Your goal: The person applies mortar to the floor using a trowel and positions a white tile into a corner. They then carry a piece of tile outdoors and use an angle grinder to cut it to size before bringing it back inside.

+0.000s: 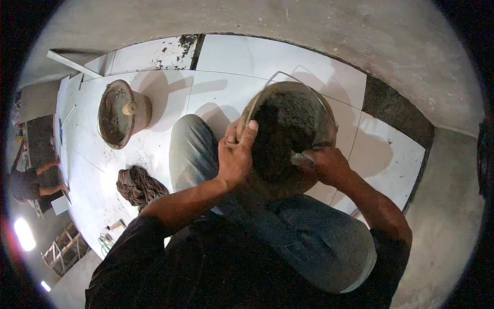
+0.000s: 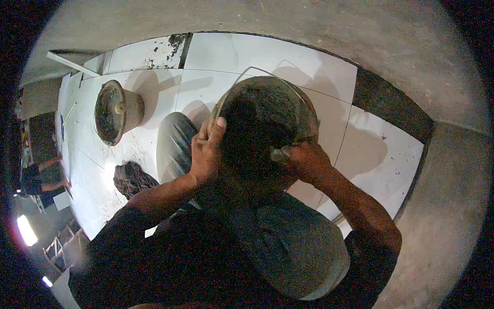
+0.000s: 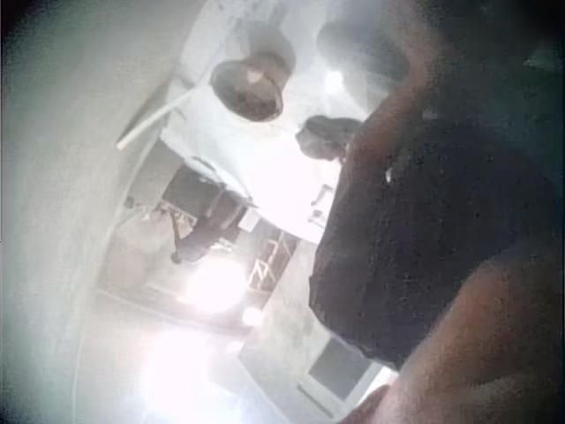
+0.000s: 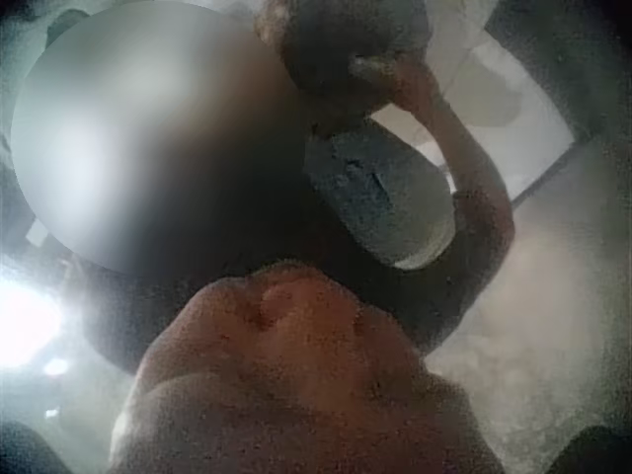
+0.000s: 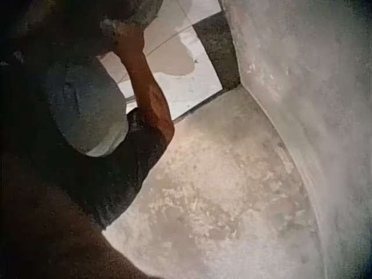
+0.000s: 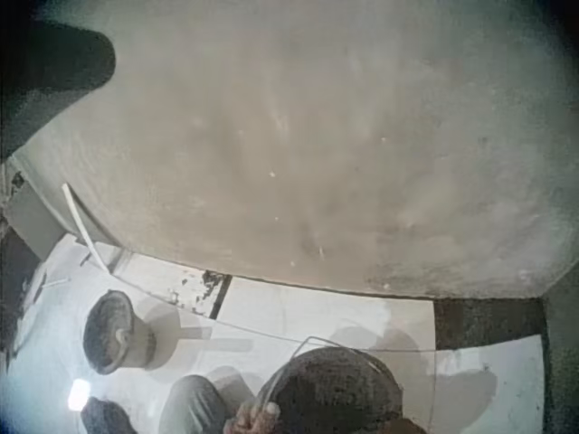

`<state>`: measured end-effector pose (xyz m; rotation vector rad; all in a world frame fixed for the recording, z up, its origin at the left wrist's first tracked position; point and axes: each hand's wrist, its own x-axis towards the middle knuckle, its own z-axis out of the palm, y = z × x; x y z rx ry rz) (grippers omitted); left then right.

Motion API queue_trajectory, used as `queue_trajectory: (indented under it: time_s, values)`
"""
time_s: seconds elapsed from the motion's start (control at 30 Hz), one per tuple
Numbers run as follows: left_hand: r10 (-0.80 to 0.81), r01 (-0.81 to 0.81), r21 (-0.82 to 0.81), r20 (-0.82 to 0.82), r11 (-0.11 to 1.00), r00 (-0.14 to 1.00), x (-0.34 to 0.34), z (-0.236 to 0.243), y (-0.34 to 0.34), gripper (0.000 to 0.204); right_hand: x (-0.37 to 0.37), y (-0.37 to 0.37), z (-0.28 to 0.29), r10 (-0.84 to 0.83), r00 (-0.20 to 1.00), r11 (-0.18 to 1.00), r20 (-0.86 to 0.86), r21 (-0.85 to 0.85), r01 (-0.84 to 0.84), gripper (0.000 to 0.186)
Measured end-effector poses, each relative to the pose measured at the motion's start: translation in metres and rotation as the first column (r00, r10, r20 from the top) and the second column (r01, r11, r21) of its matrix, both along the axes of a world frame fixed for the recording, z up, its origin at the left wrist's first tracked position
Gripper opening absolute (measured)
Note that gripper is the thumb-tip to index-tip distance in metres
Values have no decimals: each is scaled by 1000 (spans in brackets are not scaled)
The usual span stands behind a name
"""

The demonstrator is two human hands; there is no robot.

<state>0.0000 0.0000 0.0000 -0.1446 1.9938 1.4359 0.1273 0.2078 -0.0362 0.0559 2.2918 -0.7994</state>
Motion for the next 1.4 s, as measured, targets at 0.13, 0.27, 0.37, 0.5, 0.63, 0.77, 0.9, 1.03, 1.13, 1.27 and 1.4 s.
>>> queue_trajectory:
  time_s: [0.13, 0.27, 0.37, 0.5, 0.63, 0.77, 0.9, 1.03, 1.13, 1.27, 1.4]
  values:
    - [-24, 38, 103, -134, 994, 991, 12, -1, 6, 50, 16, -5, -13, -44, 959, 999, -279, -20, 40, 32]
    - [-24, 47, 115, -195, 992, 981, 15, 8, 19, 50, 31, 3, -28, 35, 952, 995, -305, 95, -7, 32]
    - [-10, 25, 99, -150, 995, 989, 5, 10, 22, 51, 30, 8, -26, -77, 961, 996, -264, 23, 86, 34]
    - [32, -28, 79, -54, 996, 998, -3, 2, 14, 51, 19, 17, -22, -152, 934, 987, -323, -102, 126, 43]
    - [-4, 5, -42, 41, 999, 999, -13, 13, 7, 48, 14, 34, -15, -194, 894, 980, -403, -123, 157, 45]
    - [-17, 19, 22, -84, 1000, 996, -13, 3, 10, 48, 24, 50, 2, -301, 878, 954, -373, -115, 278, 47]
    - [101, -94, -57, 133, 994, 986, -14, 10, 10, 57, 45, 79, 21, -408, 865, 913, -291, -146, 381, 43]
    - [39, -58, 177, 107, 982, 994, -10, -6, 2, 59, 82, 116, 33, -681, 686, 733, -257, -244, 636, 40]
    - [52, -78, 174, 147, 982, 988, -9, 6, 12, 62, 114, 157, 35, -816, 494, 569, -300, -267, 778, 30]
    - [39, -64, 149, 160, 987, 986, -9, 4, 5, 61, 153, 232, 7, -839, 341, 430, -423, -133, 893, 28]
    - [52, -79, 155, 170, 985, 984, -10, -3, 8, 63, 175, 312, -66, -510, 607, 342, -610, 503, 794, 30]
